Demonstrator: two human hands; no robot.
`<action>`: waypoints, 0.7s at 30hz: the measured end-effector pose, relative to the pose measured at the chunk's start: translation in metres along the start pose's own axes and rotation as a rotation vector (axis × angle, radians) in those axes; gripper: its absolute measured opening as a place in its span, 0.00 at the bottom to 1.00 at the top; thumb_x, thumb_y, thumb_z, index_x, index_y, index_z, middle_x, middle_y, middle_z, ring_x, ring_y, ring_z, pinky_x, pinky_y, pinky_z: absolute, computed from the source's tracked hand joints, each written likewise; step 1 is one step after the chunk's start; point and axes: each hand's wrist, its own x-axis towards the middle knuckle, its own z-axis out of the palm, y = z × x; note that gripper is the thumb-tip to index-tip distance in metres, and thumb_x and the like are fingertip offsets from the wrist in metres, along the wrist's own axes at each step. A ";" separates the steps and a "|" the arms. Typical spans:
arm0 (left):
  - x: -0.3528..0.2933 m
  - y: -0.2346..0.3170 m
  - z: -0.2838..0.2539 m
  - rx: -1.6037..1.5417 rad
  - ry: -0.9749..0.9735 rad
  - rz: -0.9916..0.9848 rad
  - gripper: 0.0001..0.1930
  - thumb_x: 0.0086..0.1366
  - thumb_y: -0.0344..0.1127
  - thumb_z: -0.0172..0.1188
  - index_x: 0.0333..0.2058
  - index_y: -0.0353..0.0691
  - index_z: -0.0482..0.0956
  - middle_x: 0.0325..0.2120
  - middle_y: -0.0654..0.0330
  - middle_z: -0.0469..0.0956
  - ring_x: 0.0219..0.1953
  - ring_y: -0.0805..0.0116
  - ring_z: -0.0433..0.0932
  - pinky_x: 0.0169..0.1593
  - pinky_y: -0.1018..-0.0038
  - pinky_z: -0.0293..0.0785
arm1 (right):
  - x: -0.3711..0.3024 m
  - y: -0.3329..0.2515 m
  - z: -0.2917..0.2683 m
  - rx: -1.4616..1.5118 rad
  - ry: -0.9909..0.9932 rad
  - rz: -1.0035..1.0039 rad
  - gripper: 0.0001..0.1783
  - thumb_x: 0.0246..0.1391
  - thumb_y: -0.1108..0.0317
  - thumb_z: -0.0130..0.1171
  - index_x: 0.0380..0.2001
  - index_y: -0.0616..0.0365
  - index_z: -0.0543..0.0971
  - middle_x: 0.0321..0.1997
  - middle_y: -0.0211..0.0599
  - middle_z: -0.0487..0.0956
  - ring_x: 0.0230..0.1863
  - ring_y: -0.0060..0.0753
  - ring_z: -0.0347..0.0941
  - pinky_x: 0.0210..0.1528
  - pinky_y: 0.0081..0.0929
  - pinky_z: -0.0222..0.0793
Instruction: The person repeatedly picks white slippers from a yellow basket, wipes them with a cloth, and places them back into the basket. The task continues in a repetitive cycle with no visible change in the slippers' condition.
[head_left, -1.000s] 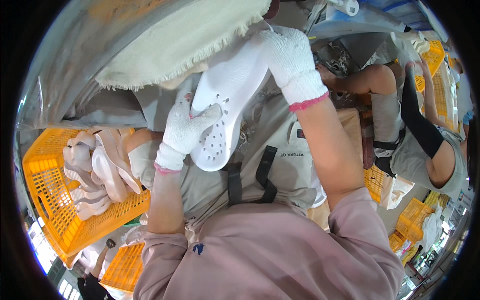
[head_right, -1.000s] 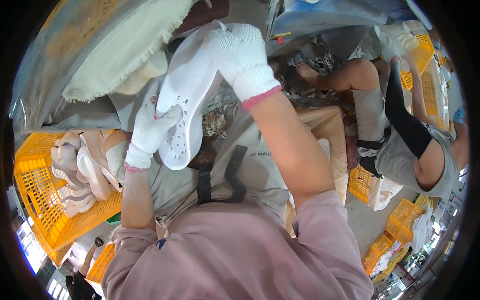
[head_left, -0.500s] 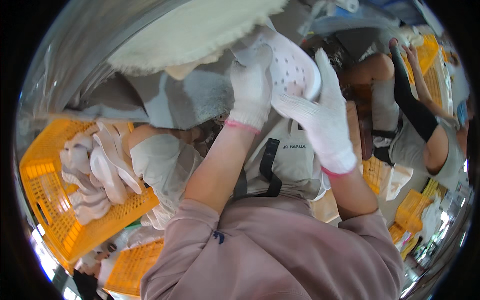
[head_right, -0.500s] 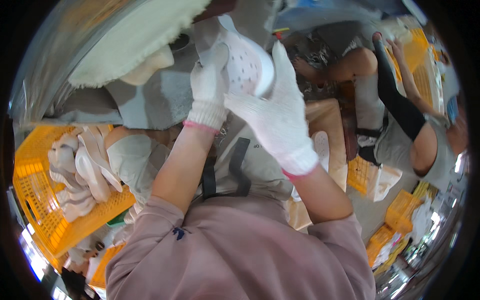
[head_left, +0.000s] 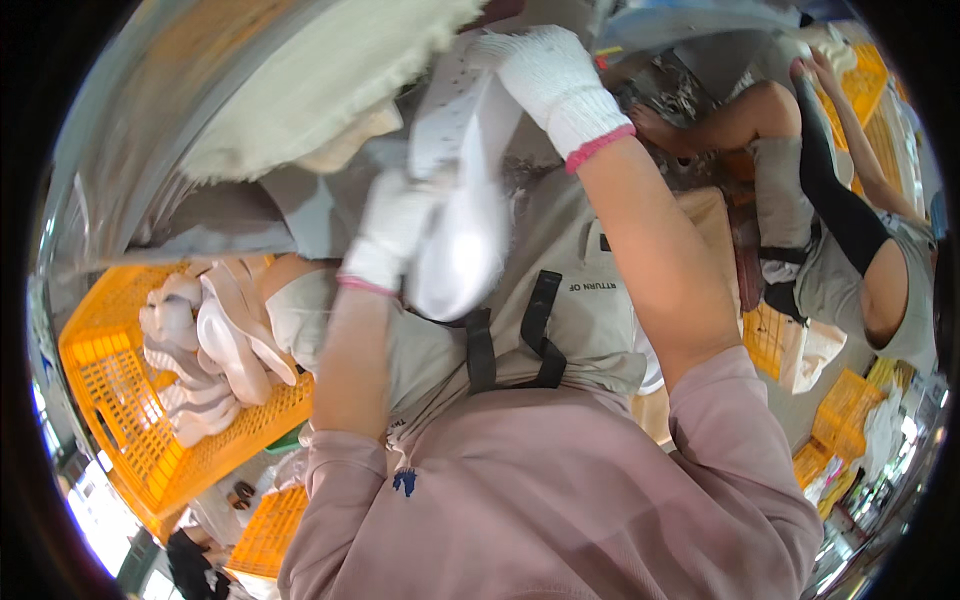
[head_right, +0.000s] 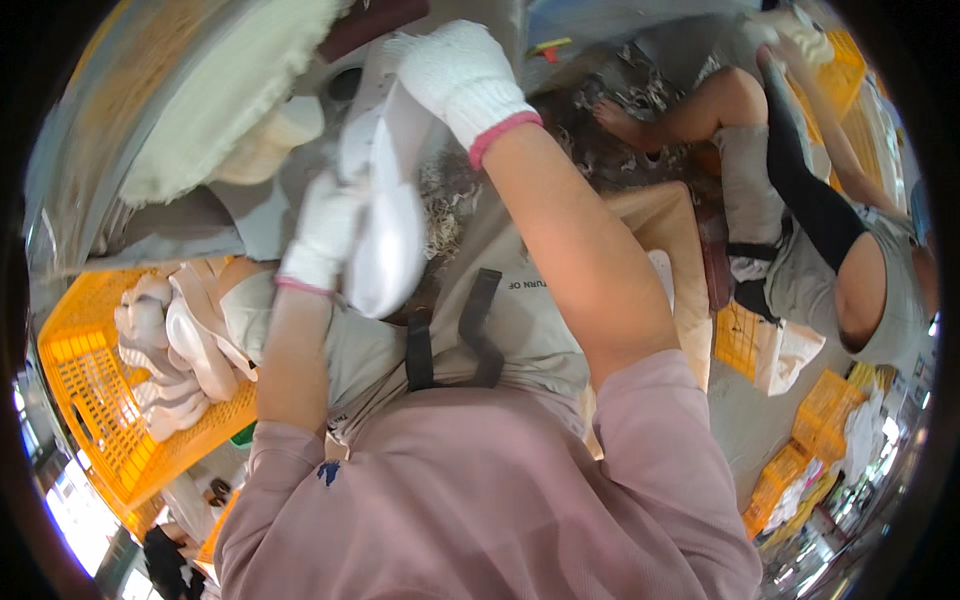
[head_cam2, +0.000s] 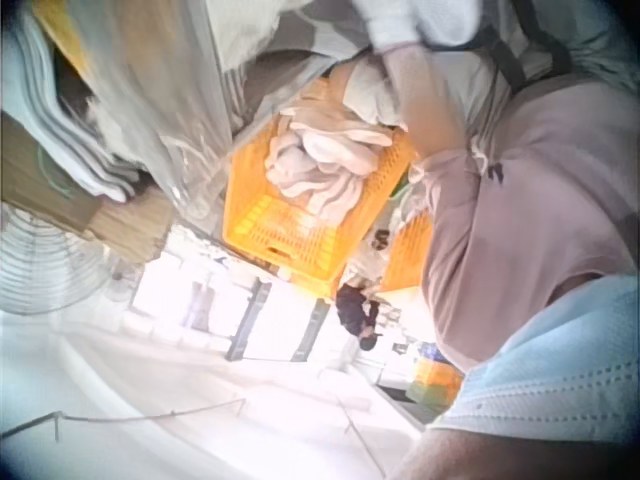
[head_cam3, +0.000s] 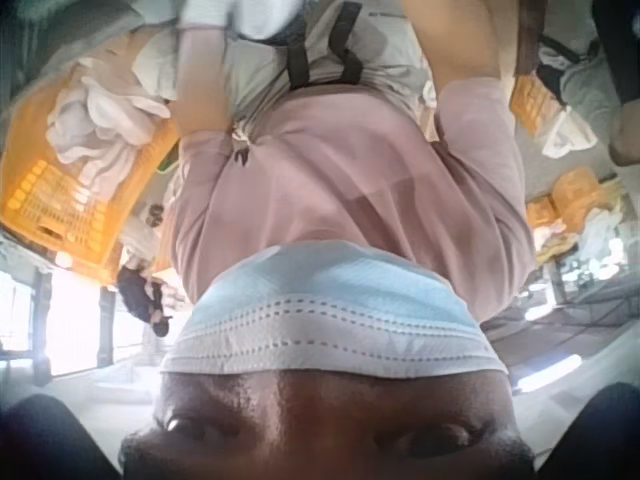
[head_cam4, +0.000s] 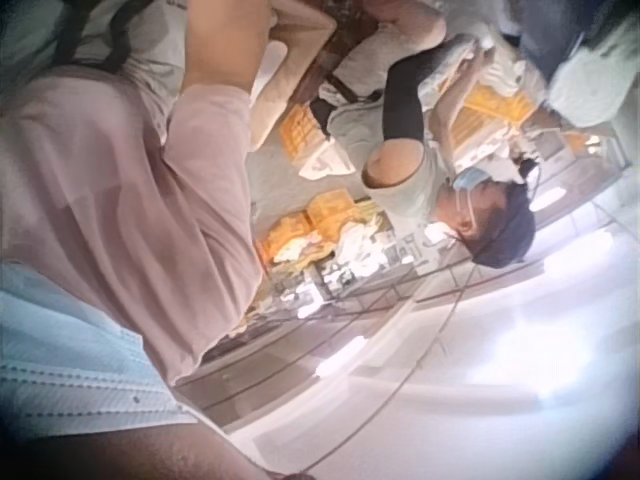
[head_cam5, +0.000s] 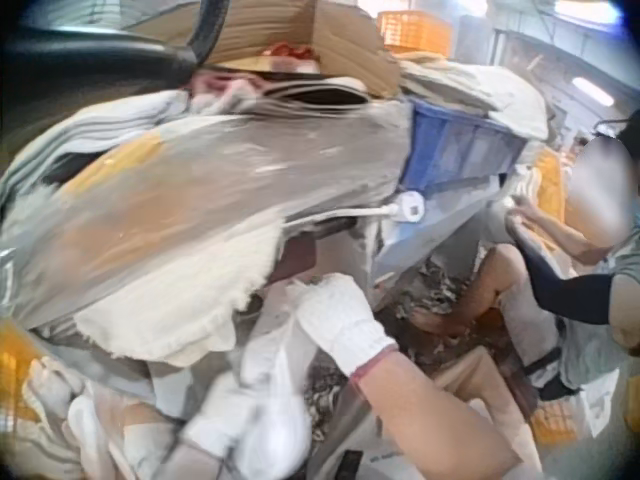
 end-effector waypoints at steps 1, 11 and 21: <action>-0.003 0.001 0.015 0.006 0.001 0.058 0.24 0.68 0.45 0.72 0.53 0.30 0.83 0.46 0.57 0.86 0.45 0.69 0.83 0.53 0.72 0.79 | -0.011 -0.016 -0.010 0.085 0.013 0.088 0.24 0.59 0.50 0.62 0.42 0.63 0.86 0.45 0.62 0.86 0.50 0.63 0.83 0.56 0.46 0.80; 0.025 0.009 0.049 -0.768 -0.440 0.000 0.24 0.72 0.41 0.67 0.59 0.31 0.78 0.54 0.52 0.83 0.55 0.58 0.82 0.63 0.59 0.80 | -0.126 -0.016 -0.042 -0.678 -0.056 -0.611 0.22 0.55 0.67 0.60 0.54 0.46 0.82 0.57 0.31 0.82 0.54 0.39 0.79 0.57 0.46 0.73; 0.092 -0.034 0.002 -1.213 -0.156 0.199 0.27 0.78 0.57 0.42 0.55 0.41 0.77 0.45 0.48 0.82 0.43 0.47 0.82 0.48 0.51 0.82 | -0.116 -0.079 0.047 -0.262 -0.036 -0.307 0.20 0.56 0.64 0.66 0.53 0.50 0.84 0.37 0.44 0.86 0.36 0.52 0.83 0.39 0.41 0.80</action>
